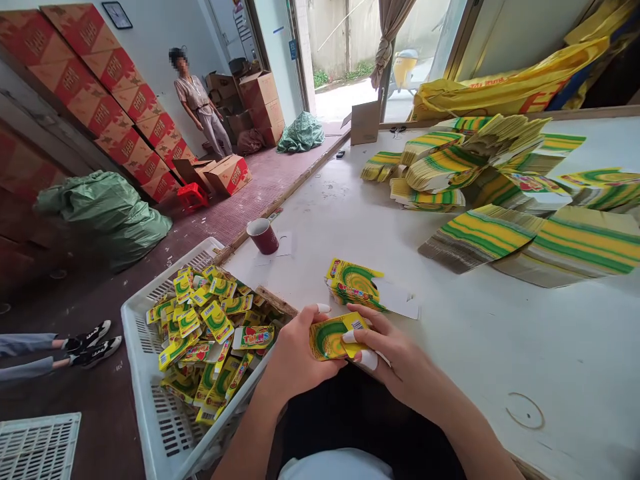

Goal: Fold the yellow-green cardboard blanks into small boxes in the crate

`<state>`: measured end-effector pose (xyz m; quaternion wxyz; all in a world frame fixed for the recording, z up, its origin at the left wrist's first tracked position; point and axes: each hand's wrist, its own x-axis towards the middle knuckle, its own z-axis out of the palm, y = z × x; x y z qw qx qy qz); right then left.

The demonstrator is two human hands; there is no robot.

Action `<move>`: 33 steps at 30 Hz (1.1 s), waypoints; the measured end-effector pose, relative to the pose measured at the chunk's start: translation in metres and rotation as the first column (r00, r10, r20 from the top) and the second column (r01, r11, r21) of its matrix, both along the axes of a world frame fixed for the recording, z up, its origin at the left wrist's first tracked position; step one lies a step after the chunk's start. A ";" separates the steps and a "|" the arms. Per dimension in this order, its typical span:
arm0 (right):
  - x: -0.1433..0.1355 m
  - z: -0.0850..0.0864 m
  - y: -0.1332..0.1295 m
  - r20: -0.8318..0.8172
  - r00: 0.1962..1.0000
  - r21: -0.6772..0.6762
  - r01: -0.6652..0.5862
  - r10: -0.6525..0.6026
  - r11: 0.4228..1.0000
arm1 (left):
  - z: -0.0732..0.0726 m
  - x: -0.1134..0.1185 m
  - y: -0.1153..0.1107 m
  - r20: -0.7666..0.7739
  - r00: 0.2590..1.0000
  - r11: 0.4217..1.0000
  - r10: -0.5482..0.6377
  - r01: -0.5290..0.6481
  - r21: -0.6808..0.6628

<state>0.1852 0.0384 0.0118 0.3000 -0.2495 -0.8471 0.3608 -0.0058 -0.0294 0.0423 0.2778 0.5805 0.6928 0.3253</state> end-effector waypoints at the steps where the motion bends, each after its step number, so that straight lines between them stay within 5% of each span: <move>1: 0.000 0.001 0.002 0.001 1.000 0.011 -0.004 0.004 1.000 | 0.000 0.000 0.001 -0.005 1.000 1.000 0.001 -0.001 0.003; 8: -0.029 -0.014 -0.006 -0.110 0.983 0.034 0.150 -0.145 0.988 | -0.001 -0.002 0.002 -0.120 0.991 0.997 0.055 -0.047 0.067; 20: -0.011 0.001 0.003 0.013 0.998 -0.042 -0.063 0.064 0.997 | -0.001 -0.011 0.000 -0.005 1.000 0.999 0.028 -0.028 -0.035; 28: -0.023 0.000 -0.009 -0.025 0.997 -0.094 0.072 -0.075 0.993 | -0.005 -0.008 -0.001 -0.085 0.996 1.000 0.015 -0.012 0.025; 33: -0.019 0.005 -0.006 -0.019 1.000 -0.105 -0.017 0.015 0.994 | -0.004 -0.014 -0.002 -0.026 0.999 1.000 0.020 -0.020 -0.015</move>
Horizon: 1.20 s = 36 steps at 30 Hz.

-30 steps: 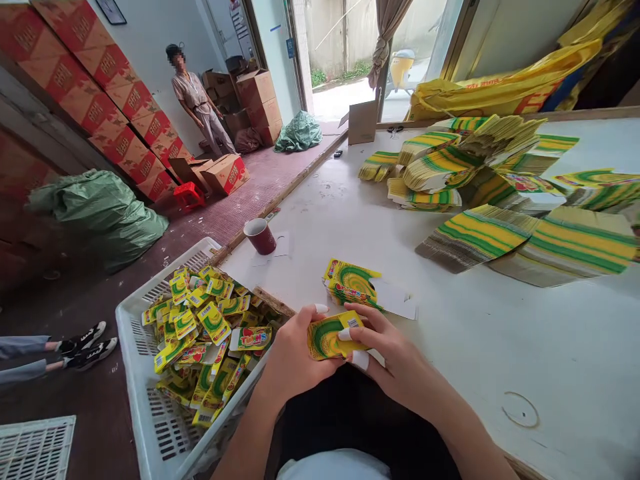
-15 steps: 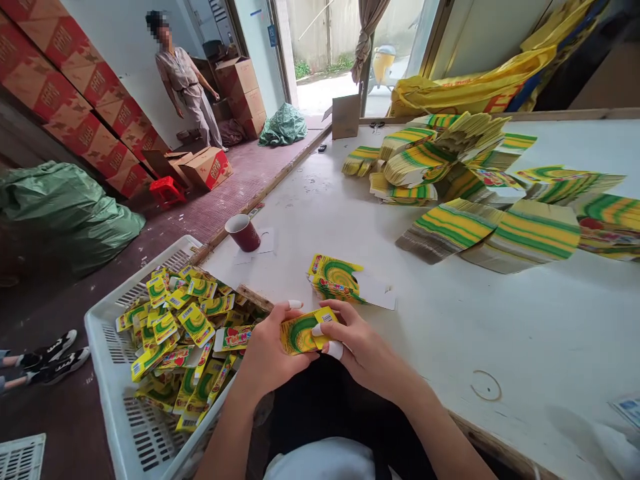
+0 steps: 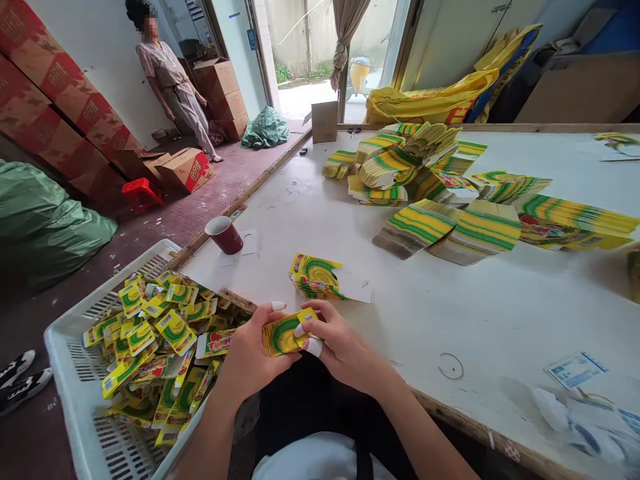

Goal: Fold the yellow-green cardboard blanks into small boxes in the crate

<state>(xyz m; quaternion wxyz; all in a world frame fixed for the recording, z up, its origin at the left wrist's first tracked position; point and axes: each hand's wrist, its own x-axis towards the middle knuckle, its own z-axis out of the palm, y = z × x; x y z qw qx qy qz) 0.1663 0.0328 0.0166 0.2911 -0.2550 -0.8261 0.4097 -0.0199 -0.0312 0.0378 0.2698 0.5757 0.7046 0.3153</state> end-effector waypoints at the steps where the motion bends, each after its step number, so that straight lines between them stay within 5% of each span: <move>1: 0.002 0.000 0.002 0.005 1.000 -0.005 -0.022 0.022 1.000 | 0.001 0.000 0.000 0.003 1.000 1.000 -0.002 0.002 -0.006; 10: 0.010 -0.009 0.008 -0.003 0.995 -0.049 -0.095 0.095 0.994 | 0.001 0.006 0.000 0.021 0.999 0.999 -0.034 0.035 -0.039; 14: 0.005 -0.017 0.010 -0.133 0.991 0.043 0.034 -0.028 0.999 | -0.007 0.002 0.005 0.069 0.983 0.982 0.172 -0.177 0.070; 17: 0.002 -0.023 0.009 -0.196 0.973 0.115 0.149 -0.125 0.982 | -0.012 -0.003 0.008 0.359 0.869 0.929 0.340 -0.370 0.015; 20: 0.000 -0.026 0.008 -0.173 0.974 0.171 0.174 -0.144 0.970 | -0.012 -0.003 0.009 0.669 0.662 0.929 0.338 -0.349 -0.123; 23: -0.002 -0.027 0.004 -0.143 0.980 0.222 0.168 -0.138 0.961 | -0.008 0.002 0.009 0.762 0.548 0.923 0.345 -0.344 -0.170; 28: 0.001 -0.022 -0.001 -0.152 0.984 0.227 0.127 -0.094 0.966 | -0.003 0.007 0.011 0.818 0.457 0.896 0.350 -0.418 -0.149; 36: 0.007 -0.018 -0.004 -0.092 0.993 0.217 0.086 -0.068 0.972 | -0.005 0.006 0.008 0.830 0.449 0.899 0.331 -0.417 -0.133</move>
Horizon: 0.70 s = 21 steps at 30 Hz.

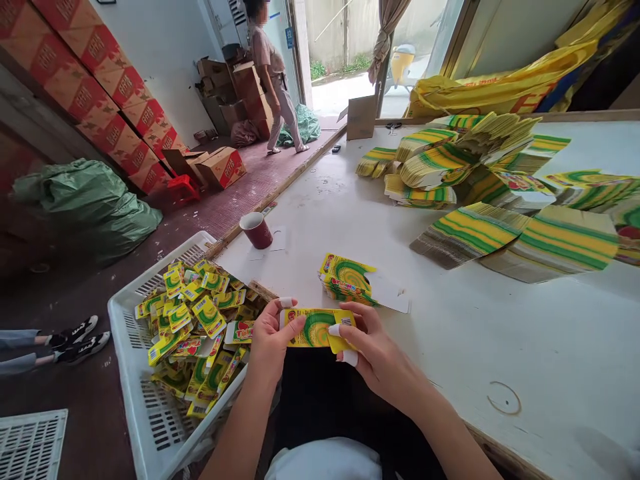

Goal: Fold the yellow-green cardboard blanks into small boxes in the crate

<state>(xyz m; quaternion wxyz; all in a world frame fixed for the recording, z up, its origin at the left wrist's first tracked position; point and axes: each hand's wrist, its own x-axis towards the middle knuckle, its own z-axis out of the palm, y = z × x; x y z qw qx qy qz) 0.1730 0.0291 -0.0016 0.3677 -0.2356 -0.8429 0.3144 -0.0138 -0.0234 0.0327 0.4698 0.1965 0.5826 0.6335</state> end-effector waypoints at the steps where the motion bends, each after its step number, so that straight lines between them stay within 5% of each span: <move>1: 0.000 0.000 0.000 0.004 1.000 -0.009 -0.007 0.007 1.000 | 0.001 0.000 0.000 0.003 1.000 1.000 0.009 -0.009 -0.002; 4: 0.000 -0.001 0.001 -0.012 1.000 -0.042 -0.009 0.009 0.999 | 0.004 0.000 0.001 0.003 1.000 1.000 0.024 -0.024 -0.008; 10: -0.016 -0.004 -0.002 -0.135 0.971 -0.180 0.171 -0.197 0.969 | 0.006 0.005 0.005 -0.069 0.993 0.993 -0.101 0.096 -0.065; 14: -0.021 -0.003 0.004 -0.106 0.974 -0.176 0.182 -0.202 0.968 | 0.010 -0.023 -0.002 -0.382 0.924 0.995 0.006 -0.044 -0.090; 15: -0.019 -0.003 0.009 -0.102 0.968 -0.160 0.211 -0.228 0.964 | 0.012 -0.038 -0.006 -0.523 0.847 0.986 0.101 -0.157 -0.062; 17: -0.013 -0.003 0.022 -0.069 0.936 -0.110 0.338 -0.346 0.935 | 0.015 -0.075 -0.016 -0.780 0.524 0.887 0.341 -0.454 0.083; 19: -0.008 -0.007 0.037 0.019 0.871 -0.028 0.491 -0.491 0.871 | 0.016 -0.111 -0.026 -0.917 0.200 0.806 0.346 -0.564 0.181; 21: -0.007 -0.014 0.048 0.107 0.815 0.051 0.568 -0.570 0.822 | 0.015 -0.133 -0.033 -0.958 0.057 0.777 0.279 -0.600 0.191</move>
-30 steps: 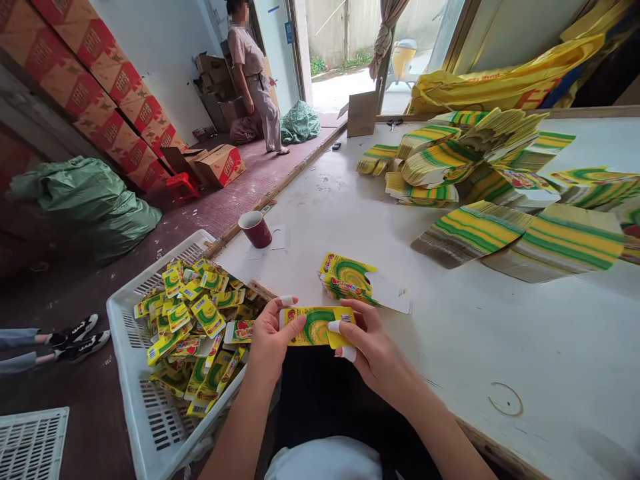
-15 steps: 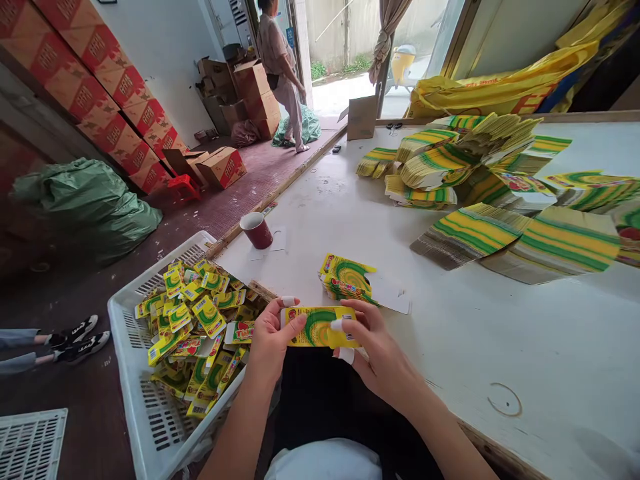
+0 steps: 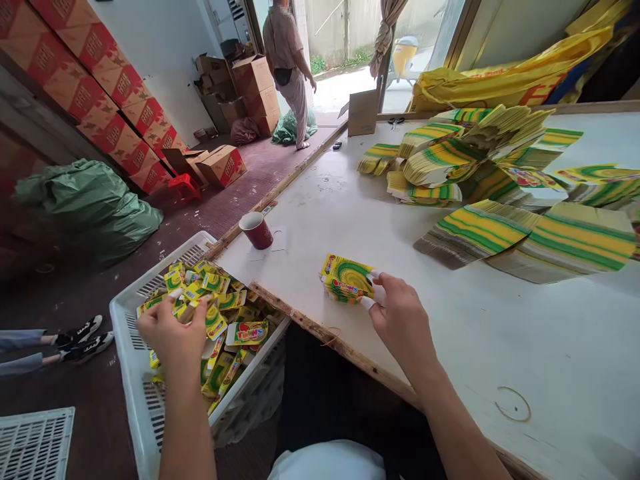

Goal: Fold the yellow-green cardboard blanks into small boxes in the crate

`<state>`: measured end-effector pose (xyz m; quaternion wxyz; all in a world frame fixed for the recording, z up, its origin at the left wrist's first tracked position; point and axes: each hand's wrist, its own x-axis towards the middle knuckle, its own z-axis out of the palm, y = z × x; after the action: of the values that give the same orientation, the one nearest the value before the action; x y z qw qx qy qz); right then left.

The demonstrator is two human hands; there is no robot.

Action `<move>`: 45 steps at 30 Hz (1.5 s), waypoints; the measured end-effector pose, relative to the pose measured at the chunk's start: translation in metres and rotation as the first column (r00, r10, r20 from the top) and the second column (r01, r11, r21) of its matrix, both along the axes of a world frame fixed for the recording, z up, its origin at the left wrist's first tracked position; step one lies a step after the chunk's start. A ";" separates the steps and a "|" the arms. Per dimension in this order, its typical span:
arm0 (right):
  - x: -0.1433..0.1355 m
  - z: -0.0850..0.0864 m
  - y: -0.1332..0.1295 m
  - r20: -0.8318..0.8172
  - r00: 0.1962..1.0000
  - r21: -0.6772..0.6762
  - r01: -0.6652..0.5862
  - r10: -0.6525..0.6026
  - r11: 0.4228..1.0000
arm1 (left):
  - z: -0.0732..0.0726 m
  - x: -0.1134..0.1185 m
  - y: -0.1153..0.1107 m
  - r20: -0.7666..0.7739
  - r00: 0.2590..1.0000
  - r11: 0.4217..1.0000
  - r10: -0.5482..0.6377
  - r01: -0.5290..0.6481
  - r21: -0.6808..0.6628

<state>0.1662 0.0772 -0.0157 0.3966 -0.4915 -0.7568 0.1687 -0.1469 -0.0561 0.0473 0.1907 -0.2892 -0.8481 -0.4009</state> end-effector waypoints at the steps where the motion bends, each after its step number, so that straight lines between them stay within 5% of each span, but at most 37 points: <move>1: -0.001 -0.004 0.004 0.037 0.999 0.004 0.016 -0.016 1.000 | -0.002 -0.004 -0.001 -0.019 1.000 1.000 0.004 -0.004 -0.020; 5: -0.006 -0.013 0.009 0.037 0.999 0.010 0.035 -0.035 0.999 | -0.018 0.025 0.010 0.104 0.976 0.982 -0.191 0.191 0.010; 7: -0.006 -0.011 0.008 0.021 0.999 0.011 0.043 -0.044 0.999 | -0.027 0.054 0.020 0.292 0.887 0.932 -0.358 0.356 0.063; 11: -0.004 0.002 -0.003 -0.155 0.986 -0.105 0.044 -0.060 0.993 | -0.035 0.111 0.037 0.585 0.486 0.753 -0.650 0.515 0.408; 14: -0.010 0.015 -0.022 -0.388 0.920 -0.227 -0.144 0.046 0.963 | -0.031 0.146 0.047 0.538 0.193 0.567 -0.821 0.397 0.722; 16: -0.016 0.023 -0.041 -0.502 0.849 -0.229 -0.316 0.166 0.921 | -0.023 0.165 0.053 0.525 0.093 0.529 -0.846 0.264 0.807; 18: -0.023 0.029 -0.058 -0.590 0.751 -0.234 -0.510 0.296 0.828 | -0.015 0.177 0.056 0.543 0.079 0.548 -0.836 0.159 0.821; 21: -0.029 0.034 -0.075 -0.649 0.667 -0.248 -0.641 0.367 0.726 | -0.009 0.185 0.059 0.541 0.154 0.552 -0.827 0.035 0.833; 23: -0.030 0.033 -0.077 -0.640 0.666 -0.254 -0.653 0.382 0.714 | -0.012 0.184 0.059 0.508 0.182 0.512 -0.842 -0.026 0.858; 27: -0.026 0.026 -0.066 -0.624 0.694 -0.252 -0.614 0.359 0.748 | -0.023 0.181 0.055 0.485 0.125 0.488 -0.866 -0.006 0.873; 34: 0.006 0.019 -0.047 -0.427 0.862 -0.180 -0.379 0.275 0.908 | -0.027 0.169 0.049 0.568 0.193 0.599 -0.800 0.216 0.771; 37: 0.023 0.026 -0.038 -0.258 0.906 0.008 -0.345 0.335 0.939 | -0.021 0.147 0.045 0.524 0.143 0.538 -0.839 0.360 0.763; 40: 0.032 0.034 -0.030 -0.050 0.919 0.280 -0.364 0.392 0.889 | -0.005 0.123 0.037 0.473 0.090 0.428 -0.876 0.595 0.680; 43: 0.029 0.039 -0.033 0.109 0.893 0.383 -0.444 0.437 0.810 | 0.009 0.121 0.032 0.555 0.166 0.393 -0.815 0.862 0.319; 45: 0.023 0.038 -0.040 0.125 0.865 0.365 -0.495 0.485 0.789 | 0.012 0.132 0.032 0.642 0.225 0.353 -0.733 0.932 0.077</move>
<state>0.1895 0.0372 0.0225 0.4184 -0.1928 -0.8810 0.1076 -0.0149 -0.0244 0.0595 -0.3763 -0.5932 -0.6152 -0.3579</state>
